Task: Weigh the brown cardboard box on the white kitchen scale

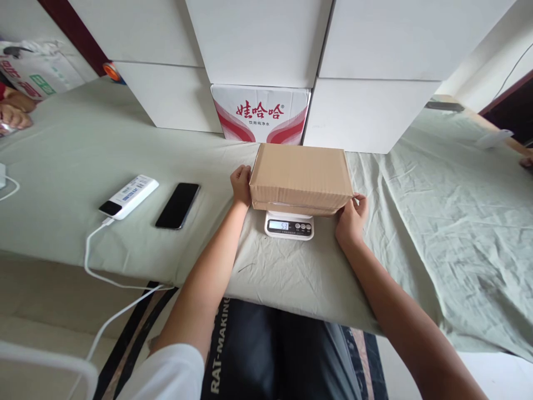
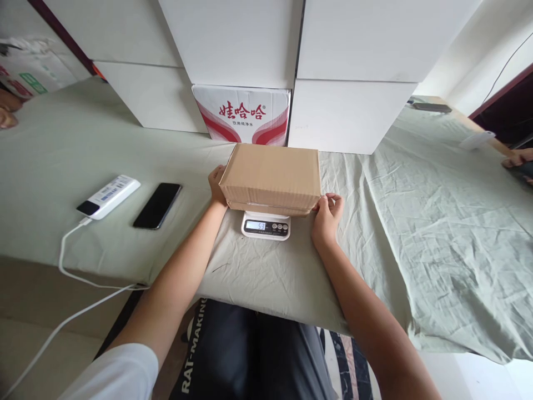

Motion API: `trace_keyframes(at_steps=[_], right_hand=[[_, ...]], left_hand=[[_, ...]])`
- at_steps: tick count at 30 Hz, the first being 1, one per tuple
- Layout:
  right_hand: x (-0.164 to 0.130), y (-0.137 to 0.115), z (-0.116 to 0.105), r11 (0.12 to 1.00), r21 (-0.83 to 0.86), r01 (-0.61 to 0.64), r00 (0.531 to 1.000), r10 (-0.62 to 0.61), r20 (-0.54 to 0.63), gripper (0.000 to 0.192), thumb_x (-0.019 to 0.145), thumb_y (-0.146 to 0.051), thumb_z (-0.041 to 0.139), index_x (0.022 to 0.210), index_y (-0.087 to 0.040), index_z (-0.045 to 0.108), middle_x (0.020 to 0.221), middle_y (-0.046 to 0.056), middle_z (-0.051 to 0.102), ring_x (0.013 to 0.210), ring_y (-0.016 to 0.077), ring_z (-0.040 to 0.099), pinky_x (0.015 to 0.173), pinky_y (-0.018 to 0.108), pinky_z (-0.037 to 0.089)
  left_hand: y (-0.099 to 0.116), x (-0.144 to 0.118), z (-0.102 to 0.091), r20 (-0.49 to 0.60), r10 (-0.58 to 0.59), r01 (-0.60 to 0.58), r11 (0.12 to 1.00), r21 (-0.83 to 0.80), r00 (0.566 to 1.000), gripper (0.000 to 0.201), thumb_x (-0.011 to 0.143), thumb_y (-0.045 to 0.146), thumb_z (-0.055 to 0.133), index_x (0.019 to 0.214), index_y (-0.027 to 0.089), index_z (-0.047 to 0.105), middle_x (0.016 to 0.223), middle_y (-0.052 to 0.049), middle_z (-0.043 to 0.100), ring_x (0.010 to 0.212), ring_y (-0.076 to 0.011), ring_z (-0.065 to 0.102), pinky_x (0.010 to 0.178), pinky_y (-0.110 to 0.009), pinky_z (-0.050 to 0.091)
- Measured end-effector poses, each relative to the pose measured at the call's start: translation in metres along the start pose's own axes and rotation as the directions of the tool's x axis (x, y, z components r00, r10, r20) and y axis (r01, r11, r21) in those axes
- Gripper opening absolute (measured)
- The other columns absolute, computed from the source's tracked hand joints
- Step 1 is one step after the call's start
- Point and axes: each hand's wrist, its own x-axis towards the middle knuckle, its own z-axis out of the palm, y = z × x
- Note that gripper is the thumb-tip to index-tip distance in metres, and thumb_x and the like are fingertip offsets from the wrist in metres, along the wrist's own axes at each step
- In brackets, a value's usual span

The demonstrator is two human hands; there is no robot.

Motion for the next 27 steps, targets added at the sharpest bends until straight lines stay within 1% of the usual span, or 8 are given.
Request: trace_keyframes(at_steps=[4,9,13,19,24,27], right_hand=[[-0.001,-0.001,0.000,1.000,-0.006,0.005,1.000,-0.005,0.009,0.049,0.081,-0.053,0.085,0.102,-0.029,0.047,0.081,-0.011,0.055,0.066,0.0080,0.050,0.065,0.023,0.039],[-0.001,-0.002,0.001,1.000,0.001,-0.002,1.000,0.002,0.001,0.049,0.079,-0.051,0.085,0.101,-0.028,0.047,0.080,-0.011,0.056,0.065,0.0076,0.050,0.065,0.023,0.038],[0.000,-0.002,0.001,1.000,0.001,0.002,1.000,-0.002,0.001,0.050,0.079,-0.054,0.085,0.101,-0.029,0.047,0.080,-0.011,0.056,0.065,0.0075,0.050,0.065,0.023,0.039],[-0.001,-0.003,0.001,1.000,0.000,-0.009,1.000,0.009,0.013,0.051,0.079,-0.055,0.085,0.102,-0.029,0.047,0.080,-0.011,0.056,0.064,0.0080,0.050,0.064,0.023,0.040],[-0.002,-0.005,0.001,0.999,-0.014,-0.031,1.000,0.031,-0.001,0.050,0.079,-0.054,0.085,0.104,-0.028,0.049,0.079,-0.010,0.057,0.063,0.0083,0.050,0.061,0.023,0.037],[-0.004,-0.006,0.000,1.000,-0.018,-0.026,1.000,0.026,0.010,0.050,0.079,-0.053,0.086,0.104,-0.028,0.050,0.082,-0.010,0.059,0.065,0.0084,0.051,0.063,0.023,0.038]], left_hand=[[-0.001,0.001,-0.001,0.002,-0.012,0.012,1.000,-0.017,1.000,0.074,0.085,0.067,0.087,0.062,0.025,0.031,0.062,0.004,0.026,0.056,-0.0139,0.028,0.057,-0.035,0.025],[-0.001,0.001,0.000,-0.006,-0.017,0.017,1.000,-0.022,1.000,0.073,0.084,0.066,0.088,0.061,0.025,0.032,0.061,0.004,0.027,0.056,-0.0135,0.029,0.056,-0.035,0.025],[0.001,0.000,0.001,-0.010,-0.010,0.010,1.000,-0.001,1.000,0.075,0.082,0.068,0.088,0.061,0.025,0.031,0.061,0.004,0.026,0.057,-0.0134,0.026,0.056,-0.035,0.023],[0.004,-0.003,0.003,0.001,0.002,-0.002,1.000,0.025,1.000,0.078,0.085,0.073,0.085,0.062,0.025,0.028,0.062,0.005,0.023,0.056,-0.0129,0.024,0.054,-0.035,0.022],[0.007,-0.006,0.004,-0.013,-0.020,0.020,0.999,0.032,1.000,0.073,0.084,0.068,0.086,0.061,0.024,0.032,0.060,0.005,0.025,0.057,-0.0121,0.025,0.055,-0.032,0.023],[0.011,-0.008,0.006,-0.007,-0.029,0.029,0.999,0.028,1.000,0.068,0.083,0.061,0.086,0.059,0.023,0.035,0.059,0.005,0.027,0.059,-0.0119,0.026,0.056,-0.030,0.023]])
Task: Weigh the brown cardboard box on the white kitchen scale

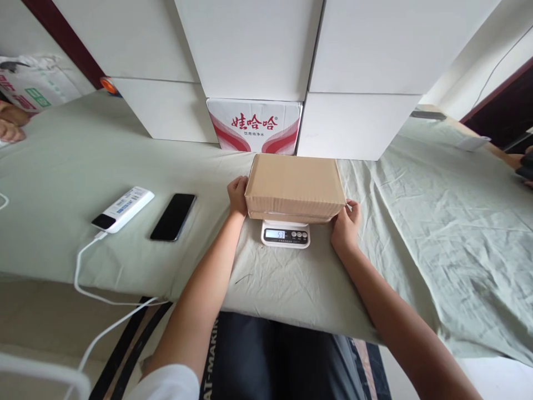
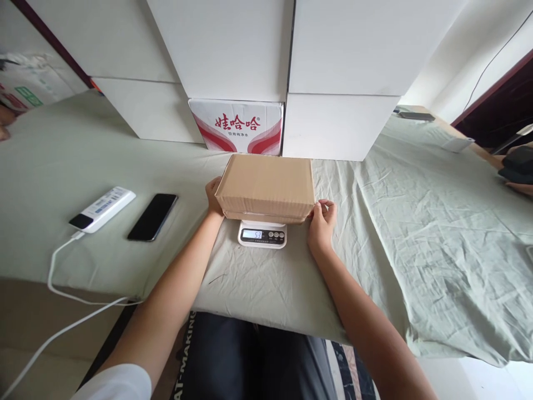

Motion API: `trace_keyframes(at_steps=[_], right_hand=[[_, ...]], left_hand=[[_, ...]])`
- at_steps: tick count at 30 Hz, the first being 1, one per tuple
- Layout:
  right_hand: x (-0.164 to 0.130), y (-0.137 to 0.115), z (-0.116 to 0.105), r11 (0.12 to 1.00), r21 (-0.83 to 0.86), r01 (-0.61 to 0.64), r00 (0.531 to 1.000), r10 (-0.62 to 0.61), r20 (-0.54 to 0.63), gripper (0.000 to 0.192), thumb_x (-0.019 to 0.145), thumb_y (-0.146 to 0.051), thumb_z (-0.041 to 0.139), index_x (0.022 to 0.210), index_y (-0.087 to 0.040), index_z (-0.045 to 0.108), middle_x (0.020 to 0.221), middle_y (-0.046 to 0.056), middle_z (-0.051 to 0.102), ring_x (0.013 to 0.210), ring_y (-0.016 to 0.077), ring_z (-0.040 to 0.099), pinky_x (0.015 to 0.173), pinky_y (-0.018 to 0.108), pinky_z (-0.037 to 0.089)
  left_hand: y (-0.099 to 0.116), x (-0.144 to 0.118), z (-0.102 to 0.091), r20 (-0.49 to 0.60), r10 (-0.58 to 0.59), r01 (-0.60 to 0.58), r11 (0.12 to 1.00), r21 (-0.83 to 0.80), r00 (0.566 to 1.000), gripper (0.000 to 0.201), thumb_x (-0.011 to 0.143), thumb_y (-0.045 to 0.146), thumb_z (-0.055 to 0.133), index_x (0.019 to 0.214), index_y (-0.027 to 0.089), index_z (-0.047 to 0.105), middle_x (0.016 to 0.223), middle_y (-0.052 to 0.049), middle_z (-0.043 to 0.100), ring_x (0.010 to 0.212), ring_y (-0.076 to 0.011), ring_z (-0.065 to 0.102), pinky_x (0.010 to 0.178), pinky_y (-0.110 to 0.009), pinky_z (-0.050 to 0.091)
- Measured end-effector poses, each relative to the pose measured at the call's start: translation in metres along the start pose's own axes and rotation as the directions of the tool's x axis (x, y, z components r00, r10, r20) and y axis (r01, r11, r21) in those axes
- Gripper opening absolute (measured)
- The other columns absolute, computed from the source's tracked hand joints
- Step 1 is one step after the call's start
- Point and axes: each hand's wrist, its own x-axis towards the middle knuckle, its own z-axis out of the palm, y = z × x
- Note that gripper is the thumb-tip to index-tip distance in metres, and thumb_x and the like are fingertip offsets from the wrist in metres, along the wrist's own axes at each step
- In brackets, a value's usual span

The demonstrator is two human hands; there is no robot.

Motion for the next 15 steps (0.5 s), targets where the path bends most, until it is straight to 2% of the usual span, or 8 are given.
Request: trace_keyframes(at_steps=[6,11,15], right_hand=[[-0.0052,-0.0018,0.0026,0.999,0.020,0.039,0.996,-0.040,0.084,0.042,0.079,-0.048,0.086,0.100,-0.026,0.057,0.092,-0.006,0.066,0.079,0.0118,0.058,0.073,0.025,0.045],[-0.0064,-0.0021,0.0042,0.990,-0.035,0.134,0.976,-0.126,0.178,0.033,0.083,-0.049,0.082,0.097,-0.024,0.066,0.097,-0.002,0.069,0.091,0.0154,0.061,0.082,0.028,0.051],[-0.0033,0.0017,0.0024,0.995,-0.010,0.103,0.973,-0.098,0.207,0.027,0.085,-0.049,0.079,0.090,-0.025,0.067,0.089,-0.003,0.066,0.086,0.0156,0.059,0.077,0.027,0.050]], left_hand=[[0.0029,-0.0037,0.0043,0.020,0.003,-0.003,1.000,0.005,1.000,0.065,0.085,0.048,0.084,0.058,0.023,0.030,0.060,0.004,0.025,0.060,-0.0116,0.025,0.056,-0.031,0.023],[-0.0030,-0.0039,0.0050,0.022,-0.096,0.097,0.994,-0.044,0.995,0.065,0.091,0.049,0.079,0.058,0.025,0.028,0.060,0.004,0.024,0.057,-0.0120,0.026,0.053,-0.031,0.024],[-0.0027,-0.0068,0.0047,0.024,-0.062,0.062,0.998,-0.032,0.998,0.064,0.084,0.037,0.084,0.057,0.023,0.028,0.061,0.004,0.024,0.058,-0.0109,0.025,0.054,-0.029,0.022]])
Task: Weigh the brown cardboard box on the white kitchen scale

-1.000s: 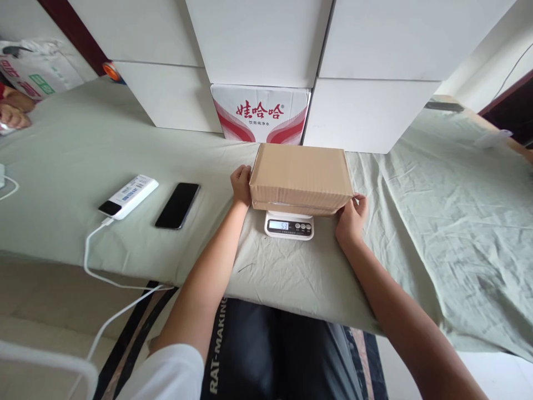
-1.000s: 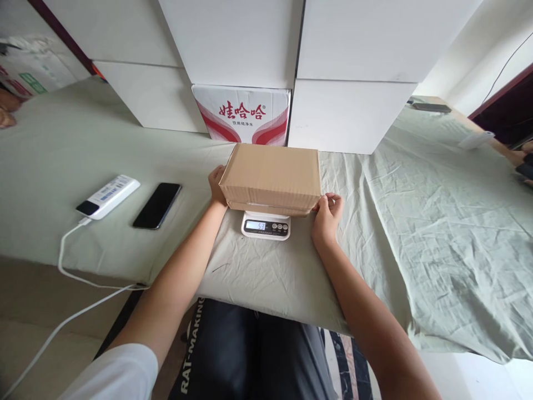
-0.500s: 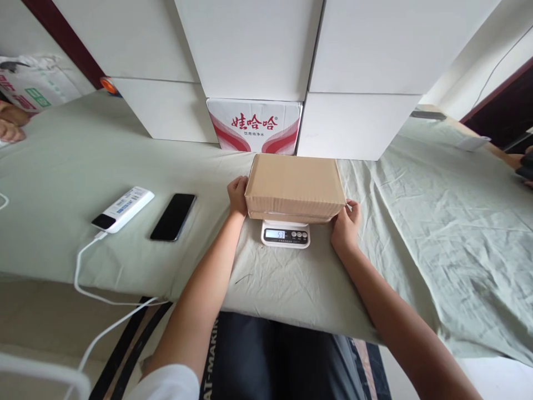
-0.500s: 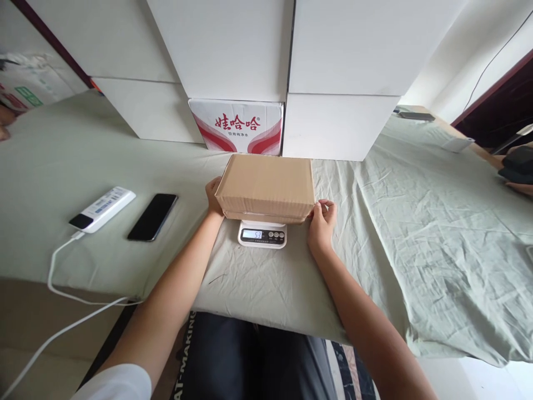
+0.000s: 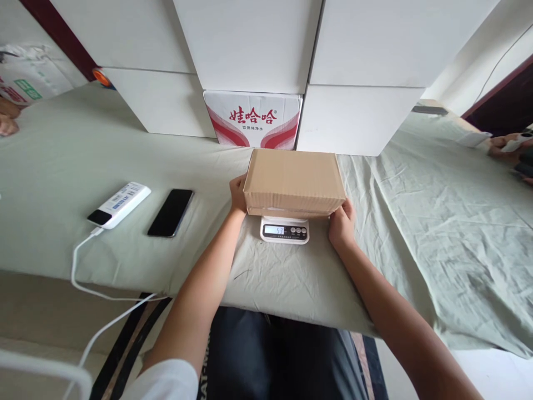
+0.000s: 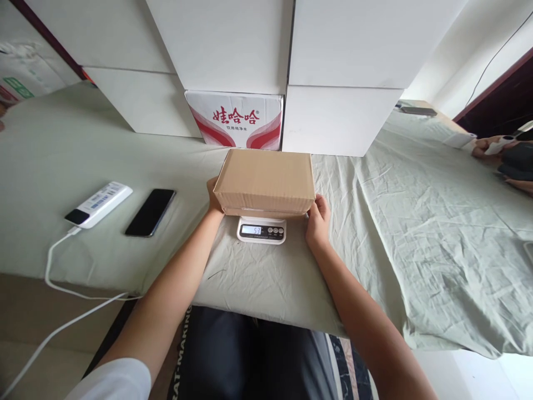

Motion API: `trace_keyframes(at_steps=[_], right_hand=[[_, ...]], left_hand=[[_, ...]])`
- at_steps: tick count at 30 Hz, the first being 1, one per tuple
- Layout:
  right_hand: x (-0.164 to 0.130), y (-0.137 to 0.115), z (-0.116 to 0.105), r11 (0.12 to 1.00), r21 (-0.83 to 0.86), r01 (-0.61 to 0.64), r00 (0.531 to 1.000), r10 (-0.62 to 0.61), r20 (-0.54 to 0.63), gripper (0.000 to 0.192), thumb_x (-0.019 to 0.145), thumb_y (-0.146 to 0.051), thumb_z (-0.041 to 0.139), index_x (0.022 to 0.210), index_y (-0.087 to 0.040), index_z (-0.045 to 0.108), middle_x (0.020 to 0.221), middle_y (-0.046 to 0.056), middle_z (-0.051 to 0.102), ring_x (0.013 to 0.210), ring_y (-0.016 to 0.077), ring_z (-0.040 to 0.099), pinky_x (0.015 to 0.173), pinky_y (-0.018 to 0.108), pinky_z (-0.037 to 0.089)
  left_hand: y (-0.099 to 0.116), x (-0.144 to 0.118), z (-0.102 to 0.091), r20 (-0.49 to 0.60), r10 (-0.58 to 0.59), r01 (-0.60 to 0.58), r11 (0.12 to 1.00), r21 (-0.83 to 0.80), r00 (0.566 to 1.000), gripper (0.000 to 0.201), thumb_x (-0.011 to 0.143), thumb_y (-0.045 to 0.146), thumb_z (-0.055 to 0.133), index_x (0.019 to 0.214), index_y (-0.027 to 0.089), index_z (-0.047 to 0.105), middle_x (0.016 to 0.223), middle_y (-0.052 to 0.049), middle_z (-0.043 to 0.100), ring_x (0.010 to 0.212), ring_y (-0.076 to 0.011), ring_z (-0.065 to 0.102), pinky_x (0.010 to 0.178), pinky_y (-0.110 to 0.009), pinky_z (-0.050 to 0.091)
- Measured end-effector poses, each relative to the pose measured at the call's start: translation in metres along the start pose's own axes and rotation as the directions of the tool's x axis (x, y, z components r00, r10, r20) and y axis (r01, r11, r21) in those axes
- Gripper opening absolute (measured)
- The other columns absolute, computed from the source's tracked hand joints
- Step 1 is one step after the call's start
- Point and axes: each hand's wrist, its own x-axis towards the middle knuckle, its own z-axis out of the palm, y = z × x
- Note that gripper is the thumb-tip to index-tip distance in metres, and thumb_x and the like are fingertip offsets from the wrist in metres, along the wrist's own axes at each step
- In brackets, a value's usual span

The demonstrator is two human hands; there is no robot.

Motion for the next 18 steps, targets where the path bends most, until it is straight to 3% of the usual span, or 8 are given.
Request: trace_keyframes(at_steps=[5,9,13,18], right_hand=[[0.002,0.003,-0.002,0.997,0.060,-0.053,0.999,0.052,0.012,0.020,0.084,-0.043,0.078,0.089,-0.026,0.069,0.087,-0.004,0.065,0.078,0.0138,0.058,0.072,0.026,0.048],[0.004,0.000,-0.003,0.997,0.062,-0.049,0.997,0.052,-0.059,0.015,0.080,-0.035,0.075,0.087,-0.026,0.066,0.087,-0.005,0.063,0.080,0.0119,0.058,0.072,0.024,0.048],[0.008,-0.002,-0.006,0.997,0.072,-0.025,0.986,0.037,-0.163,0.021,0.075,-0.031,0.075,0.090,-0.027,0.061,0.089,-0.006,0.062,0.079,0.0114,0.057,0.073,0.025,0.049],[0.011,0.000,-0.006,0.997,0.057,-0.052,0.975,0.063,-0.215,0.029,0.070,-0.030,0.075,0.090,-0.026,0.055,0.090,-0.006,0.060,0.078,0.0105,0.054,0.070,0.024,0.044]], left_hand=[[0.007,-0.004,0.003,-0.017,-0.011,0.012,0.999,0.039,1.000,0.059,0.086,0.027,0.079,0.055,0.023,0.028,0.059,0.005,0.023,0.058,-0.0102,0.023,0.056,-0.029,0.018],[0.019,0.000,0.005,-0.131,-0.052,0.049,0.998,-0.025,0.990,0.058,0.103,0.023,0.064,0.057,0.024,0.029,0.056,0.006,0.023,0.055,-0.0098,0.022,0.055,-0.031,0.019],[0.028,0.007,0.004,-0.269,-0.154,0.120,0.983,-0.140,0.951,0.060,0.113,0.024,0.054,0.061,0.026,0.023,0.054,0.008,0.017,0.051,-0.0092,0.015,0.053,-0.033,0.015],[0.029,0.008,0.004,-0.273,-0.175,0.137,0.979,-0.150,0.946,0.061,0.116,0.032,0.055,0.065,0.027,0.022,0.053,0.010,0.016,0.050,-0.0077,0.013,0.052,-0.034,0.015]])
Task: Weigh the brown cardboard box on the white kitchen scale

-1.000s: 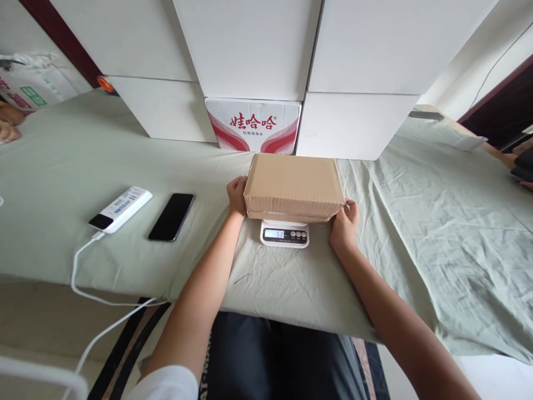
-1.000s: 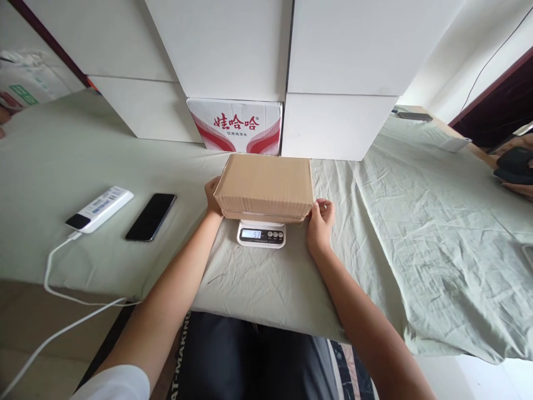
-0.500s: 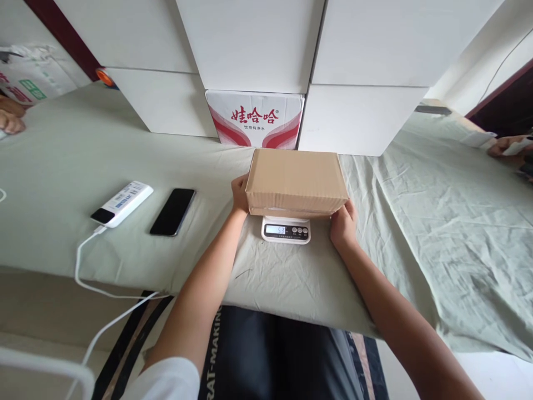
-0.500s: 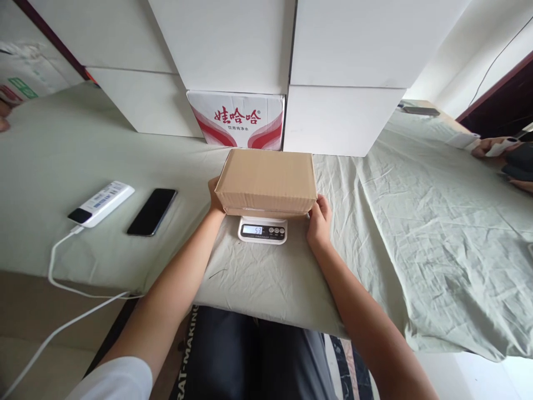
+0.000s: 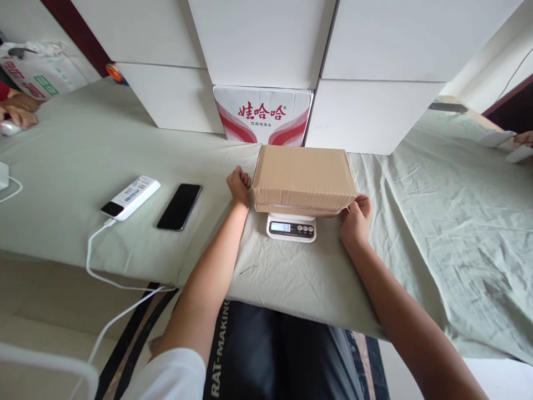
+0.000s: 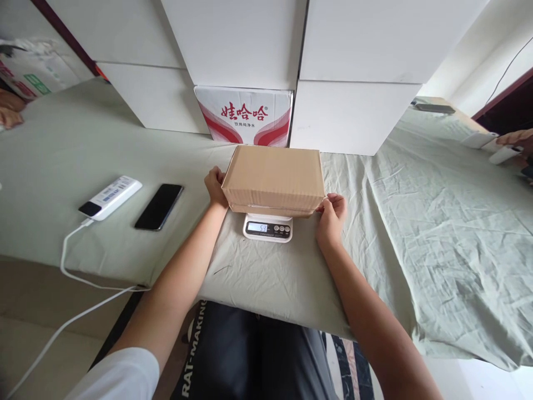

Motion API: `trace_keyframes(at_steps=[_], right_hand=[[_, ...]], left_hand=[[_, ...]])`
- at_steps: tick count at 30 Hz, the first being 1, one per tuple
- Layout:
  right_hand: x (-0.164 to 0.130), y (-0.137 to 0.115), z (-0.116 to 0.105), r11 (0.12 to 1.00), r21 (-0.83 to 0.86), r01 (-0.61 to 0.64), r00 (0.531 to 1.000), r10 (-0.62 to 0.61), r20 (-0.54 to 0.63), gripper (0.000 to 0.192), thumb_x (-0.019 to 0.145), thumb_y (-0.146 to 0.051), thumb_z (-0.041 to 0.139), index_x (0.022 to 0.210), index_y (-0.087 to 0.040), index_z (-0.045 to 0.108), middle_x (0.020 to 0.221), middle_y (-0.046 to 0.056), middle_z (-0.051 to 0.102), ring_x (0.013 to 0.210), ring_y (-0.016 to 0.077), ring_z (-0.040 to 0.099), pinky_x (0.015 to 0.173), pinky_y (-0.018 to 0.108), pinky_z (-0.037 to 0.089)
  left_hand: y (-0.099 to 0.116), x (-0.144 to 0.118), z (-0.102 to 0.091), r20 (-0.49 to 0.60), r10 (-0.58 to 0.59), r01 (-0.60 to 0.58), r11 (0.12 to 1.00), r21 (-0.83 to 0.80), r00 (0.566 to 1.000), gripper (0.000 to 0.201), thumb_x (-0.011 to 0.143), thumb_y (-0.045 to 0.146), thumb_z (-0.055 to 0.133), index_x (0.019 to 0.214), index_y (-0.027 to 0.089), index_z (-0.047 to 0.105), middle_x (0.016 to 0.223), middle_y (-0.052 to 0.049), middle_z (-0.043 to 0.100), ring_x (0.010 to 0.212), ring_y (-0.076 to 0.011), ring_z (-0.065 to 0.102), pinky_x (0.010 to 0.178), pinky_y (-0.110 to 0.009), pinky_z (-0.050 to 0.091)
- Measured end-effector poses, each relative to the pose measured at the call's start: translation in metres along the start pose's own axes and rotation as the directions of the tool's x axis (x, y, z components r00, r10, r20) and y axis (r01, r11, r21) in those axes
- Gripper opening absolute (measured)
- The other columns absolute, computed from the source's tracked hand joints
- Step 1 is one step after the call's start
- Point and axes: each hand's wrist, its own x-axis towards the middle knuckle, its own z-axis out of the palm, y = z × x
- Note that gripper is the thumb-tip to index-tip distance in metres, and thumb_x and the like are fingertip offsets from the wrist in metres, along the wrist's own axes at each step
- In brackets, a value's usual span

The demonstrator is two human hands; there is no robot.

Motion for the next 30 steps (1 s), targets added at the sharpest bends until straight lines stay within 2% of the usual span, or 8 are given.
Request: trace_keyframes(at_steps=[5,13,21,26,30], right_hand=[[0.001,0.002,-0.001,1.000,-0.012,0.009,1.000,-0.008,0.017,0.032,0.074,-0.034,0.077,0.093,-0.027,0.053,0.091,-0.006,0.058,0.077,0.0104,0.054,0.070,0.025,0.043],[0.000,0.002,-0.001,1.000,-0.019,0.011,0.998,-0.010,0.054,0.035,0.077,-0.039,0.079,0.094,-0.027,0.051,0.088,-0.007,0.059,0.073,0.0098,0.054,0.070,0.025,0.045],[-0.001,0.000,0.000,1.000,-0.021,-0.014,0.999,0.015,0.041,0.039,0.076,-0.042,0.081,0.094,-0.028,0.050,0.081,-0.008,0.059,0.067,0.0095,0.053,0.065,0.025,0.040],[-0.002,0.001,-0.001,1.000,-0.017,-0.023,0.998,0.024,0.052,0.038,0.076,-0.040,0.080,0.096,-0.028,0.050,0.082,-0.008,0.060,0.067,0.0091,0.054,0.065,0.025,0.040],[-0.001,0.001,-0.001,1.000,-0.012,-0.029,0.999,0.030,0.044,0.038,0.075,-0.039,0.080,0.097,-0.028,0.052,0.081,-0.008,0.061,0.067,0.0090,0.054,0.065,0.025,0.041]], left_hand=[[0.003,-0.005,0.002,0.007,0.033,-0.034,0.999,0.041,0.999,0.060,0.117,0.023,0.049,0.063,0.027,0.022,0.054,0.009,0.016,0.050,-0.0084,0.014,0.053,-0.034,0.017],[0.013,-0.018,0.010,-0.007,0.024,-0.023,0.994,0.103,1.000,0.064,0.113,0.009,0.049,0.056,0.024,0.025,0.052,0.008,0.021,0.050,-0.0089,0.017,0.053,-0.032,0.020],[0.010,-0.018,0.010,-0.024,0.041,-0.039,0.995,0.096,0.999,0.064,0.109,0.018,0.061,0.056,0.021,0.026,0.054,0.007,0.022,0.051,-0.0081,0.021,0.050,-0.026,0.022],[0.008,-0.017,0.009,-0.006,0.062,-0.061,0.994,0.089,0.998,0.063,0.109,0.013,0.057,0.056,0.022,0.024,0.056,0.007,0.019,0.051,-0.0088,0.019,0.051,-0.027,0.022],[0.005,-0.016,0.007,0.026,0.078,-0.080,0.993,0.084,0.997,0.064,0.109,0.017,0.060,0.057,0.023,0.024,0.057,0.006,0.018,0.052,-0.0098,0.018,0.051,-0.028,0.022]])
